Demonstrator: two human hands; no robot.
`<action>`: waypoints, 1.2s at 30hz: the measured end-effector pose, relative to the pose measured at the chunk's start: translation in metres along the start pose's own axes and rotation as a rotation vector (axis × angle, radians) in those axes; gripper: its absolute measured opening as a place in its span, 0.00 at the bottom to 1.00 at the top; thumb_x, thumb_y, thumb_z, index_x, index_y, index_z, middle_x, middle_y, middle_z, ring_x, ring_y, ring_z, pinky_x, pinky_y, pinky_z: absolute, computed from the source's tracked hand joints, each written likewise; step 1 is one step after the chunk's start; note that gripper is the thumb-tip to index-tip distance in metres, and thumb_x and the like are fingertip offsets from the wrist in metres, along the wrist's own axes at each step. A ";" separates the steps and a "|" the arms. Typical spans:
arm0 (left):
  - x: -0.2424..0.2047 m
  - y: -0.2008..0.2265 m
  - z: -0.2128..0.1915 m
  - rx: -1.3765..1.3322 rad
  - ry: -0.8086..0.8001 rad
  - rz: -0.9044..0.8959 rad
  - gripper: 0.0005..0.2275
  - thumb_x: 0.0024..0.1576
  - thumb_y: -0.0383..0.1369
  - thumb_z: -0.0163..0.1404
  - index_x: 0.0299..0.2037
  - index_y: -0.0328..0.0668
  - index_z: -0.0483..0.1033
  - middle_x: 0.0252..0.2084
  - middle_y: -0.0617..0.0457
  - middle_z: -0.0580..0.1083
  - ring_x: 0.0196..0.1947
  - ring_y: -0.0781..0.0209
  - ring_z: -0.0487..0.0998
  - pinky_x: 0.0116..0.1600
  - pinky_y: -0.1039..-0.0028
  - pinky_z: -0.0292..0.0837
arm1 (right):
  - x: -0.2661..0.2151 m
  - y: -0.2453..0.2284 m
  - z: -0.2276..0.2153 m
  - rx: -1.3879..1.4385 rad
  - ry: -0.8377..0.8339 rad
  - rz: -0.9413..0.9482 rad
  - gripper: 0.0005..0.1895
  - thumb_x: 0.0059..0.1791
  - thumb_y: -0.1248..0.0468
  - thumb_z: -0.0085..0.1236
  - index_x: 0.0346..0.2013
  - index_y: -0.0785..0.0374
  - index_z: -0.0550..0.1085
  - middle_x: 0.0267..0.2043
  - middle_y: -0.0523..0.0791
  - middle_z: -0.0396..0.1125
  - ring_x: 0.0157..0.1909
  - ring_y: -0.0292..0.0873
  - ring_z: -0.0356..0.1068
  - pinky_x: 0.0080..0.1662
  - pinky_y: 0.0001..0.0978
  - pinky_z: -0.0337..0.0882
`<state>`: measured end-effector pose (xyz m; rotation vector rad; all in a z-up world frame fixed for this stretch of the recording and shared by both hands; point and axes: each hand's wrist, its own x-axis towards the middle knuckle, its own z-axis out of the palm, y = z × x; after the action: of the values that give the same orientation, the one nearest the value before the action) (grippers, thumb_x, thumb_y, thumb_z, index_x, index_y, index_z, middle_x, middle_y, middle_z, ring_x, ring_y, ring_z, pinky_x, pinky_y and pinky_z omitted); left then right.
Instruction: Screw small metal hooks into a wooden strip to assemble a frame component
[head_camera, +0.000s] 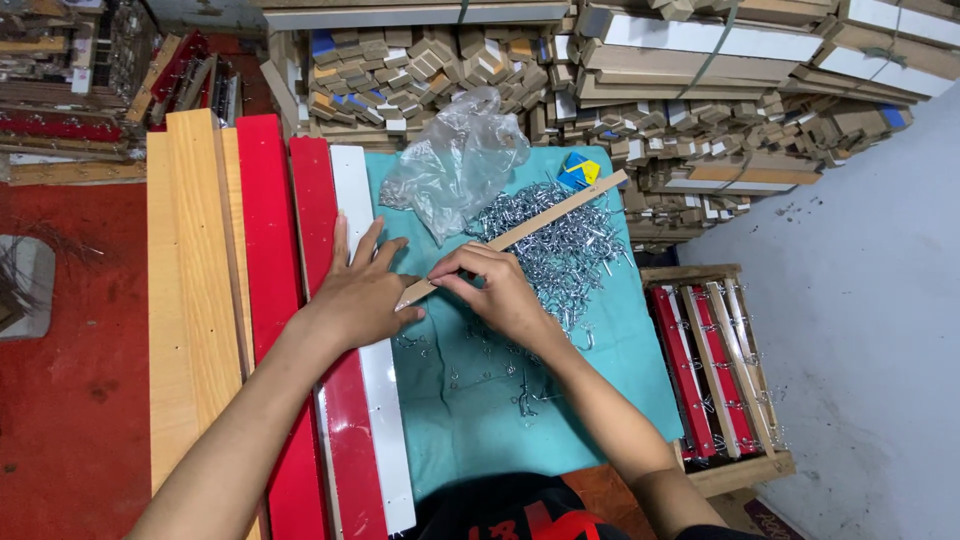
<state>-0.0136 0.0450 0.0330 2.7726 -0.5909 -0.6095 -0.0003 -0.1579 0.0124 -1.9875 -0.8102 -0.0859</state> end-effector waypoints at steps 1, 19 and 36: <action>0.001 -0.001 0.002 0.000 0.000 0.002 0.21 0.57 0.48 0.52 0.58 0.51 0.78 0.74 0.43 0.58 0.79 0.35 0.38 0.72 0.35 0.13 | 0.000 0.000 -0.001 -0.001 0.001 0.001 0.05 0.48 0.70 0.65 0.36 0.58 0.79 0.37 0.45 0.77 0.37 0.48 0.74 0.42 0.37 0.72; 0.003 -0.003 0.010 0.051 0.087 0.017 0.18 0.55 0.43 0.56 0.53 0.50 0.81 0.72 0.43 0.61 0.78 0.35 0.44 0.71 0.33 0.14 | -0.018 -0.006 0.047 -0.372 0.356 -0.133 0.04 0.47 0.74 0.60 0.35 0.64 0.76 0.28 0.46 0.64 0.30 0.49 0.68 0.38 0.36 0.71; 0.006 -0.008 0.018 0.025 0.078 0.029 0.19 0.54 0.42 0.55 0.54 0.48 0.81 0.72 0.42 0.60 0.78 0.34 0.42 0.71 0.32 0.17 | 0.017 -0.017 -0.019 0.051 -0.232 -0.115 0.07 0.51 0.74 0.59 0.40 0.62 0.81 0.41 0.50 0.76 0.42 0.53 0.76 0.47 0.44 0.76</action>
<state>-0.0133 0.0470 0.0125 2.7908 -0.6247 -0.4883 0.0086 -0.1586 0.0416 -1.9241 -1.0651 0.0996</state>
